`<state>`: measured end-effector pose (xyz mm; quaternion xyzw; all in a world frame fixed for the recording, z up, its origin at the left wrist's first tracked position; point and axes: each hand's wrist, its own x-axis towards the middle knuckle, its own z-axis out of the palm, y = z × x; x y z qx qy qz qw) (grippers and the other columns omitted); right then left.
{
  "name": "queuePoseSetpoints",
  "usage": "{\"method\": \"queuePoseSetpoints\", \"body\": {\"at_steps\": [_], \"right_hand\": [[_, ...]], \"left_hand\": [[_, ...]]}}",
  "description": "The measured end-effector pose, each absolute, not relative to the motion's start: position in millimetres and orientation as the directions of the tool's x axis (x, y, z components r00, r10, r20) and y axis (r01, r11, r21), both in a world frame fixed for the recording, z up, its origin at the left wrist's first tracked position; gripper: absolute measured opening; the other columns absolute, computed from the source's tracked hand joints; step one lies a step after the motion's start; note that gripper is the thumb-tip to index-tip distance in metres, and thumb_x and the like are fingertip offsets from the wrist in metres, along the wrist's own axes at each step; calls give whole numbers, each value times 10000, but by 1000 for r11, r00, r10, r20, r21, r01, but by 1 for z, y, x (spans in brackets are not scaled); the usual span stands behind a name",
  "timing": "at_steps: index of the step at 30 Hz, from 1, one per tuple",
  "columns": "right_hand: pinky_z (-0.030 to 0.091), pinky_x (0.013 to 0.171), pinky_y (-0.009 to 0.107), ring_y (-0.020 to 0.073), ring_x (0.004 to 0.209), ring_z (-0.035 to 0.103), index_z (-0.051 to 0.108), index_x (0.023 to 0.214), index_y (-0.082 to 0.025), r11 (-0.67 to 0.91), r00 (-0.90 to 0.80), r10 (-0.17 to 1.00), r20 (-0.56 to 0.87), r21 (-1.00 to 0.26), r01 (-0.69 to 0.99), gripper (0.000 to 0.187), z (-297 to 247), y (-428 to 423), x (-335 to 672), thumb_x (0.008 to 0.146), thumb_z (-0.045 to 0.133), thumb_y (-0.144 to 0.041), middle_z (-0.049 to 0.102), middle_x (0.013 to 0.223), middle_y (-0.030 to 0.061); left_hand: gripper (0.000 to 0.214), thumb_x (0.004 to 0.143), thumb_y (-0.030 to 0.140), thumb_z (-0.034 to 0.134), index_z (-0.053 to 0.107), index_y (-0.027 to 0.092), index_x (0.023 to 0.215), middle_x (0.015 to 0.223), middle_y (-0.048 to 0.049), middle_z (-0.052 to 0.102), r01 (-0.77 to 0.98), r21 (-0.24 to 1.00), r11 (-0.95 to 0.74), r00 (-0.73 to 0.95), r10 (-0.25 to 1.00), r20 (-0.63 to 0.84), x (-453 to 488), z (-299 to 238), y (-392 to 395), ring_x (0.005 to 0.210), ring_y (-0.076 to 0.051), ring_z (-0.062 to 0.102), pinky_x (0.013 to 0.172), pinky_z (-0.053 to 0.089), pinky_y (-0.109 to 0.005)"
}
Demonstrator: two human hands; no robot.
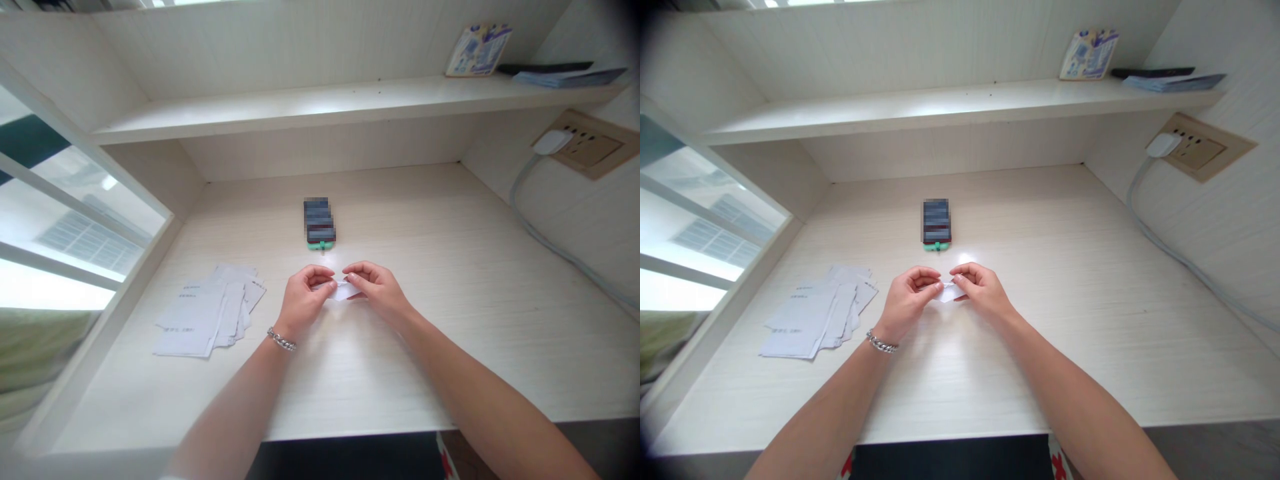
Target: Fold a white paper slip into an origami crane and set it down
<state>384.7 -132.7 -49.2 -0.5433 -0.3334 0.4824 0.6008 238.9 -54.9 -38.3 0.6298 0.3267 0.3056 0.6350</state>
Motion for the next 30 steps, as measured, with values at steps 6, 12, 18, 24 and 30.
{"method": "queuePoseSetpoints", "body": {"at_steps": [6, 12, 18, 24, 30], "right_hand": [[484, 602, 254, 128, 654, 599, 610, 876, -152, -8, 342, 939, -41, -995, -96, 231, -48, -133, 384, 685, 692, -251, 638, 715, 19], [455, 614, 257, 132, 660, 595, 599, 893, -152, -8, 333, 942, -38, -996, -89, 236, -49, -133, 387, 689, 681, -239, 640, 727, 24], [439, 603, 255, 129, 650, 584, 596, 876, -158, -15, 314, 949, -42, -996, -89, 224, -53, -133, 388, 684, 684, -233, 633, 717, 18], [441, 595, 257, 134, 654, 578, 553, 830, -171, 0, 324, 946, -20, -998, -62, 205, -50, -133, 386, 675, 680, -216, 607, 710, 6], [443, 618, 264, 138, 677, 567, 520, 785, -181, 30, 313, 949, 37, -999, 29, 168, -47, -135, 381, 692, 657, -213, 582, 747, 11]], "left_hand": [[208, 699, 225, 661, 613, 122, 872, 832, -64, 639, 5, 996, 89, 625, 777, -73, 239, -37, -55, 736, -145, 613, 663, 523, -272], [229, 723, 257, 638, 616, 121, 906, 796, -59, 638, 12, 992, 129, 647, 755, -106, 239, -36, -54, 708, -142, 609, 636, 525, -273], [237, 691, 189, 657, 608, 120, 913, 769, -65, 663, 8, 998, 66, 651, 757, -55, 238, -37, -55, 714, -138, 618, 654, 493, -242], [217, 693, 205, 658, 616, 121, 889, 804, -68, 656, 32, 999, 36, 643, 764, -49, 239, -39, -55, 731, -141, 618, 661, 494, -244], [245, 675, 226, 683, 600, 129, 884, 812, -67, 647, 28, 999, 30, 639, 768, -41, 240, -44, -59, 737, -147, 619, 675, 496, -256]]}}
